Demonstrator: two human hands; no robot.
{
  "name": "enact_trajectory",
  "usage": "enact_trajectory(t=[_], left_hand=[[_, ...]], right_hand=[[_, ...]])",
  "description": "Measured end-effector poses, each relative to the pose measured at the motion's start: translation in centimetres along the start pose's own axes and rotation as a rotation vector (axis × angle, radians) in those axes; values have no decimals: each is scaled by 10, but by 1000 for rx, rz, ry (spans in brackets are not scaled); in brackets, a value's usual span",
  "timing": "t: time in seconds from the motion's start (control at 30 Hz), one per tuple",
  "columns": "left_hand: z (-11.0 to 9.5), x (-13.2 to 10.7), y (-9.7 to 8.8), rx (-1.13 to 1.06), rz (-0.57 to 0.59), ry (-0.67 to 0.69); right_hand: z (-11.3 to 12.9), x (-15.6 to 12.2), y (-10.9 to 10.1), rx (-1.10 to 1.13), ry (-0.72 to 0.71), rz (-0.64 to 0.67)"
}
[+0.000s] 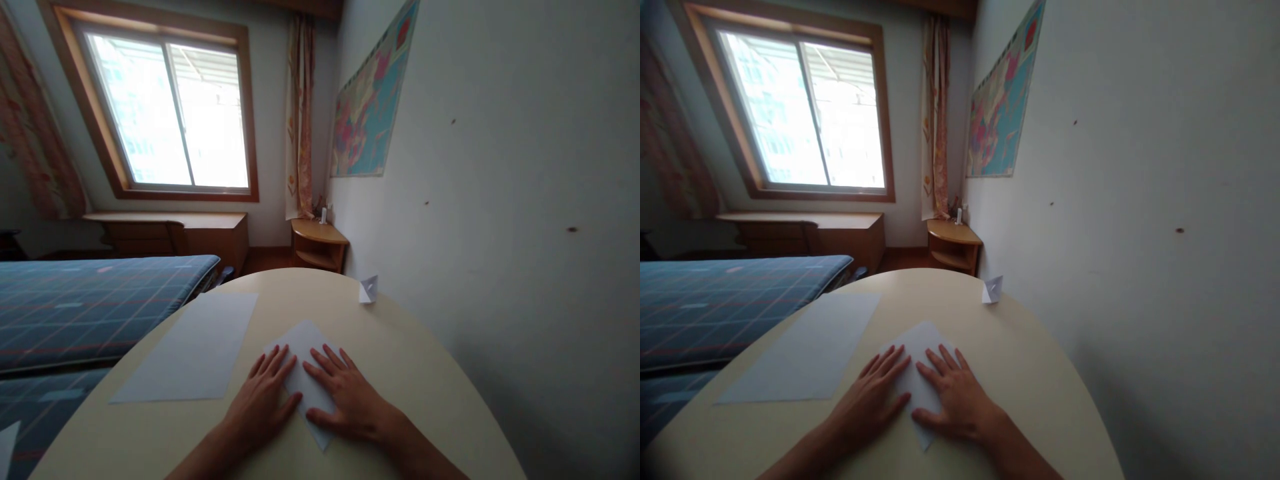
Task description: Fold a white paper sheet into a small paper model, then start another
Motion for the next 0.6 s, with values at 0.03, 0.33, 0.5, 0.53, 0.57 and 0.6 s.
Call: enact_trajectory(t=[0.03,0.33,0.5,0.53,0.57,0.6], left_hand=[[-1,1,-1,5,9,-15],[-4,5,-1,51,20,-97],[-7,4,-3,62,34,-132],[-8,4,-3,64,34,-140],[-8,4,-4,64,31,-148],[-9,4,-4,63,28,-155]], right_hand=[[-1,0,-1,0,1,5],[-5,6,-4,-3,-22,40],[-2,1,-6,12,-28,32],[-2,1,-6,21,-19,37],[-2,0,-7,31,-7,47],[-2,1,-8,41,4,64]])
Point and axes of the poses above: each hand's wrist, its own x-axis towards the middle knuckle, its own y-axis out of the palm, z = x × y, the point moved 1 cm from there along x, towards the middle knuckle
